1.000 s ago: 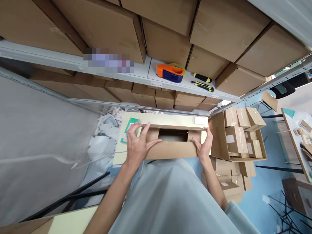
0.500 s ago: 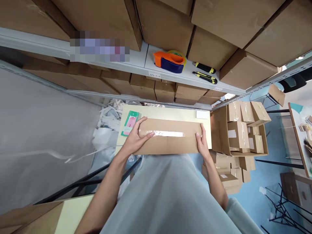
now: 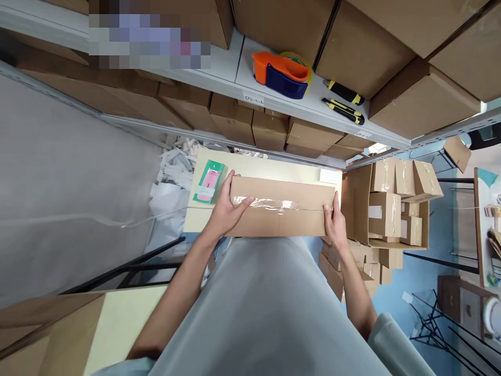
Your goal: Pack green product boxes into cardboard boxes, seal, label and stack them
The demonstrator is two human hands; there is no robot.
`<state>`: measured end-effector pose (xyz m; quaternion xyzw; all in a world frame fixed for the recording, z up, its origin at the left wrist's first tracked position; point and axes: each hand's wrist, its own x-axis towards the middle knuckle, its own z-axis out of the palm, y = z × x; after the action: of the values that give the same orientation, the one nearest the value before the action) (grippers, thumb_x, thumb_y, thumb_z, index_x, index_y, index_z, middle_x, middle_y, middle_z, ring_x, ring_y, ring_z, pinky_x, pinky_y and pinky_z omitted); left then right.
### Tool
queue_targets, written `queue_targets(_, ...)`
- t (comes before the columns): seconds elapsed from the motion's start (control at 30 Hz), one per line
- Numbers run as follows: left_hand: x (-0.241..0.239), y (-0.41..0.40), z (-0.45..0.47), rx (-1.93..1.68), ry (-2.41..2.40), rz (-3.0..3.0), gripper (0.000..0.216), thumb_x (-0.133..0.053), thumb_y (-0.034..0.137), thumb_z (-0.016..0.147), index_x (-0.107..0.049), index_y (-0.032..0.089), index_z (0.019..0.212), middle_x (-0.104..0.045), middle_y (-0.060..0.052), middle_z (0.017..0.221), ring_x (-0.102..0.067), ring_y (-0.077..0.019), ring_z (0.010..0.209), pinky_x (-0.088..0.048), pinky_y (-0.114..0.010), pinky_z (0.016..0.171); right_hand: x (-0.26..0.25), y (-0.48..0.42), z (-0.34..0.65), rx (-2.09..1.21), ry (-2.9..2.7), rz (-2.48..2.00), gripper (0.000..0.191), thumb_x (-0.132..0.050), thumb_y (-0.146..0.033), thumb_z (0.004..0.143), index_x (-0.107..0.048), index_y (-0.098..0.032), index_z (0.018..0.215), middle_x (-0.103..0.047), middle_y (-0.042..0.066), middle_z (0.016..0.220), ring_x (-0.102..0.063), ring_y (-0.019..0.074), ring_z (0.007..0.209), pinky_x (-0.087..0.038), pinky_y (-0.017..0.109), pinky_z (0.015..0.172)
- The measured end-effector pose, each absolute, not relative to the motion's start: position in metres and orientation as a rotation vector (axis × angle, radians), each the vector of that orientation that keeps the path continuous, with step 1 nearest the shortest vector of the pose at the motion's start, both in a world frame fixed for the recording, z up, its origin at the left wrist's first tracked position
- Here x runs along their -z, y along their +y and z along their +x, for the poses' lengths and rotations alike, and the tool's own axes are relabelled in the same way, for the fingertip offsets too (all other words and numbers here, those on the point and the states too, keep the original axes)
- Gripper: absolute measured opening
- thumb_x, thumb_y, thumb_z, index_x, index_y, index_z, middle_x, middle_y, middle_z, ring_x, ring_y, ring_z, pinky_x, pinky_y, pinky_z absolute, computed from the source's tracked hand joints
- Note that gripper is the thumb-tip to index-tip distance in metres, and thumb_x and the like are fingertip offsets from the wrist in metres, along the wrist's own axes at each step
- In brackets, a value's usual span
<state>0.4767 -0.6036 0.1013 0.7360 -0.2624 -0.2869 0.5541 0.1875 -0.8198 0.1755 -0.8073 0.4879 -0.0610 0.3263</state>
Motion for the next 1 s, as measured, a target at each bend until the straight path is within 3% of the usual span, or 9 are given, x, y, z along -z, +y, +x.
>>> queue_targets(0.07,-0.104,-0.605,0.478,0.659,-0.656,1.772,0.123,-0.083,0.077,0.086,-0.025,0.023,0.18,-0.041,-0.023,0.18,-0.041,-0.0385,0.166,-0.033,-0.056,0.138,-0.178,-0.821,0.188,0.106,1.319,-2.191,0.094,-0.034,-0.073,0.112,-0.016,-0.013,0.183,-0.083,0.021,0.127,-0.082,0.036,0.1,-0.062,0.04,0.087)
queue_targets(0.13,-0.105,-0.607,0.48,0.634,-0.688,1.789,0.126,-0.086,0.077,0.083,-0.025,0.025,0.18,-0.035,-0.021,0.183,-0.034,-0.0392,0.17,-0.032,-0.056,0.139,-0.178,-0.822,0.19,0.098,1.342,-2.226,0.092,-0.036,-0.071,0.112,-0.019,-0.014,0.182,-0.084,0.02,0.123,-0.081,0.0368,0.096,-0.061,0.039,0.082)
queue_targets(0.2,-0.105,-0.609,0.482,0.608,-0.707,1.798,0.124,-0.086,0.077,0.083,-0.027,0.025,0.179,-0.033,-0.021,0.184,-0.031,-0.0394,0.171,-0.031,-0.055,0.139,-0.176,-0.823,0.192,0.119,1.338,-2.22,0.091,-0.036,-0.07,0.113,-0.018,-0.015,0.183,-0.082,0.021,0.131,-0.081,0.0379,0.103,-0.061,0.039,0.084)
queue_targets(0.4,-0.098,-0.617,0.485,0.574,-0.699,1.814,0.113,-0.082,0.072,0.089,-0.032,0.021,0.176,-0.048,-0.023,0.173,-0.044,-0.0388,0.164,-0.034,-0.058,0.136,-0.164,-0.825,0.194,0.157,1.339,-2.167,0.096,-0.037,-0.074,0.11,-0.018,-0.014,0.183,-0.068,0.023,0.158,-0.078,0.0409,0.124,-0.061,0.046,0.099)
queue_targets(0.6,-0.097,-0.623,0.488,0.572,-0.677,1.771,0.107,-0.076,0.069,0.091,-0.033,0.018,0.175,-0.041,-0.024,0.178,-0.038,-0.0386,0.168,-0.028,-0.058,0.139,-0.16,-0.819,0.203,0.162,1.383,-2.176,0.101,-0.024,-0.079,0.109,-0.022,-0.008,0.181,-0.069,0.028,0.155,-0.079,0.0434,0.125,-0.062,0.049,0.098)
queue_targets(0.73,-0.089,-0.622,0.492,0.574,-0.66,1.736,0.1,-0.072,0.063,0.092,-0.034,0.023,0.176,-0.045,-0.021,0.177,-0.039,-0.0378,0.168,-0.029,-0.056,0.139,-0.149,-0.814,0.21,0.18,1.414,-2.198,0.1,-0.014,-0.078,0.11,-0.027,-0.007,0.18,-0.07,0.026,0.154,-0.078,0.0413,0.13,-0.063,0.047,0.099)
queue_targets(0.9,-0.064,-0.626,0.504,0.5,-0.662,1.693,0.097,-0.067,0.063,0.094,-0.035,0.024,0.177,-0.047,-0.019,0.176,-0.038,-0.0391,0.169,-0.031,-0.057,0.138,-0.124,-0.821,0.218,0.333,1.354,-2.221,0.09,-0.016,-0.065,0.112,-0.035,-0.005,0.177,-0.065,0.024,0.161,-0.072,0.0408,0.141,-0.064,0.05,0.107)
queue_targets(1.0,-0.051,-0.629,0.509,0.453,-0.661,1.679,0.099,-0.069,0.063,0.091,-0.038,0.024,0.176,-0.051,-0.018,0.174,-0.038,-0.0399,0.169,-0.031,-0.057,0.138,-0.123,-0.828,0.224,0.513,1.3,-2.317,0.069,-0.039,-0.064,0.109,-0.055,-0.033,0.169,-0.074,0.009,0.153,-0.072,0.0427,0.139,-0.069,0.056,0.1)
